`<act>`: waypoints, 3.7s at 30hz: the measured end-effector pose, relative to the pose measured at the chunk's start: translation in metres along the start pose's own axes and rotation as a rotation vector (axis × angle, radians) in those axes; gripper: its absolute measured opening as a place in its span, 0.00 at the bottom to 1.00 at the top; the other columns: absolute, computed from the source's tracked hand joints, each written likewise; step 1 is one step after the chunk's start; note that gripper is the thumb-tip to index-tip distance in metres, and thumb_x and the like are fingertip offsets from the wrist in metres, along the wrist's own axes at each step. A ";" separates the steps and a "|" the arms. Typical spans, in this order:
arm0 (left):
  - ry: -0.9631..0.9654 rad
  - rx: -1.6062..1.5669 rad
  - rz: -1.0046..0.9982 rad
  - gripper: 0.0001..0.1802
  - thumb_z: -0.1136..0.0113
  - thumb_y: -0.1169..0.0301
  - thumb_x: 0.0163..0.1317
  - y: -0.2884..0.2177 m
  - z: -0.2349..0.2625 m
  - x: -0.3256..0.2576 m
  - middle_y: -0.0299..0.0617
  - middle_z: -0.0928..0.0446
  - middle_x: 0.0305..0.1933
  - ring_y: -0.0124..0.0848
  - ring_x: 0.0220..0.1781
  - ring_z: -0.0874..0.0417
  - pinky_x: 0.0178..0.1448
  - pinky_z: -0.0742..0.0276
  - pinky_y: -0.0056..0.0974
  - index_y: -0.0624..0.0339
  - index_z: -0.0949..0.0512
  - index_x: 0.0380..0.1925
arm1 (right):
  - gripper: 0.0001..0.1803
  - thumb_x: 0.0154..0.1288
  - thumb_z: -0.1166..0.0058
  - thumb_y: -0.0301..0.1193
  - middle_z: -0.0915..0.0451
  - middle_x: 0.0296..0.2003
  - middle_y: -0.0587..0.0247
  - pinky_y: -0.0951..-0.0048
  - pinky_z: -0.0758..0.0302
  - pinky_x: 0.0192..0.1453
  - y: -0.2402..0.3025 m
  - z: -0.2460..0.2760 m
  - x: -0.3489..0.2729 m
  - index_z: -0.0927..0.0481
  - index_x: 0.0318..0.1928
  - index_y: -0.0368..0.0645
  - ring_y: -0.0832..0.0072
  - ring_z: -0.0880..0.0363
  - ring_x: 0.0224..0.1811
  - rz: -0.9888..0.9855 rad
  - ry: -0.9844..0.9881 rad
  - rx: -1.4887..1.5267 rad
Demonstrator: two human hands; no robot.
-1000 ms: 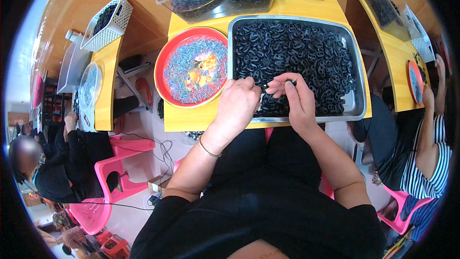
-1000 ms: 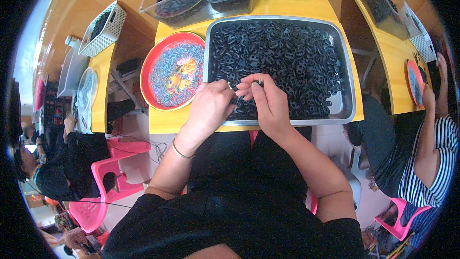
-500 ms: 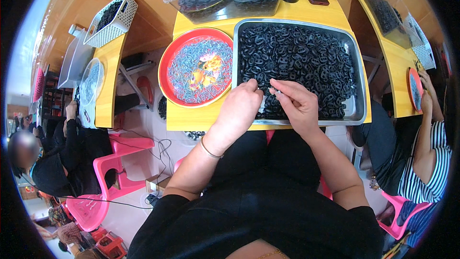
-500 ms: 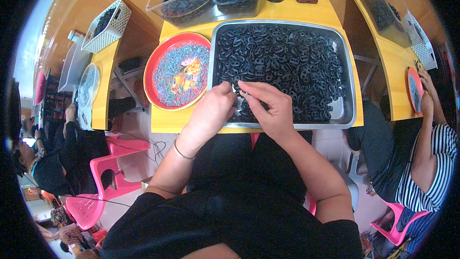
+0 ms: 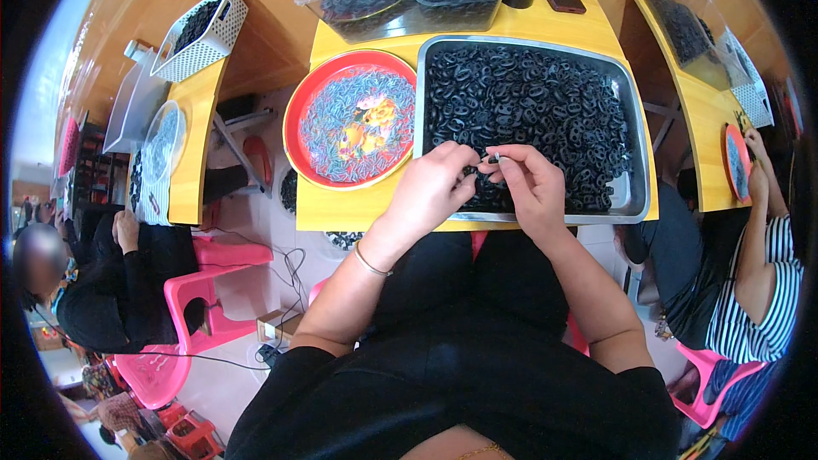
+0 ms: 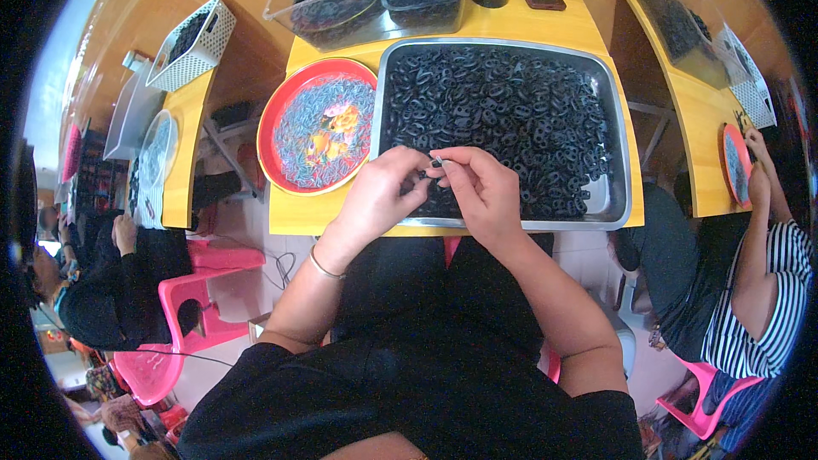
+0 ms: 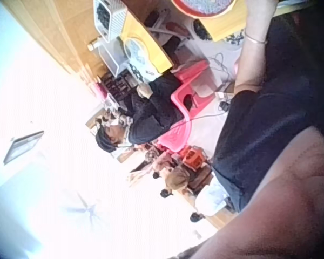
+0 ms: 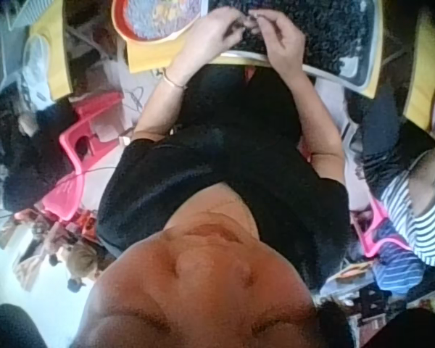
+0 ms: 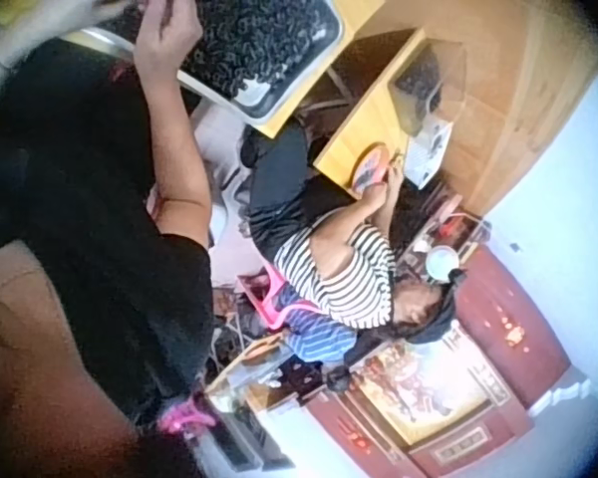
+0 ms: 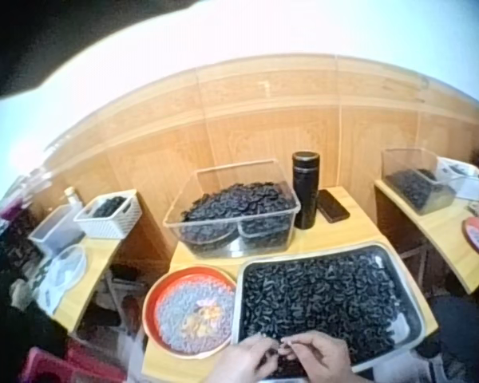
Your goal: The person assembles plastic cord lock toggles by fitting the components together by hand.
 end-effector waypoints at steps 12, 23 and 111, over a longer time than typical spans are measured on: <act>-0.010 -1.376 0.460 0.12 0.47 0.80 0.58 0.039 -0.024 -0.014 0.40 0.23 0.38 0.24 0.38 0.21 0.43 0.23 0.28 0.66 0.28 0.43 | 0.07 0.62 0.57 0.19 0.22 0.36 0.58 0.79 0.23 0.39 -0.004 0.005 -0.001 0.28 0.41 0.34 0.76 0.21 0.38 0.008 -0.072 0.096; -0.051 -1.452 0.458 0.12 0.46 0.80 0.57 0.039 -0.023 -0.012 0.38 0.24 0.35 0.25 0.38 0.21 0.42 0.23 0.28 0.66 0.27 0.43 | 0.09 0.59 0.53 0.18 0.25 0.35 0.61 0.81 0.25 0.38 -0.003 0.002 0.001 0.26 0.41 0.34 0.79 0.22 0.34 -0.058 -0.042 0.015; -0.103 -1.354 0.451 0.10 0.46 0.80 0.57 0.032 -0.023 -0.014 0.37 0.22 0.33 0.22 0.34 0.22 0.39 0.25 0.25 0.65 0.24 0.40 | 0.12 0.55 0.46 0.19 0.23 0.29 0.65 0.84 0.27 0.34 -0.005 -0.002 0.000 0.30 0.40 0.38 0.83 0.23 0.29 -0.112 0.023 0.029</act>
Point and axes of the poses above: each hand's wrist, its own x-axis towards the middle knuckle, its own z-axis out of the back of the hand, y = z × x, the point moved 8 cm from there along x, towards the middle knuckle
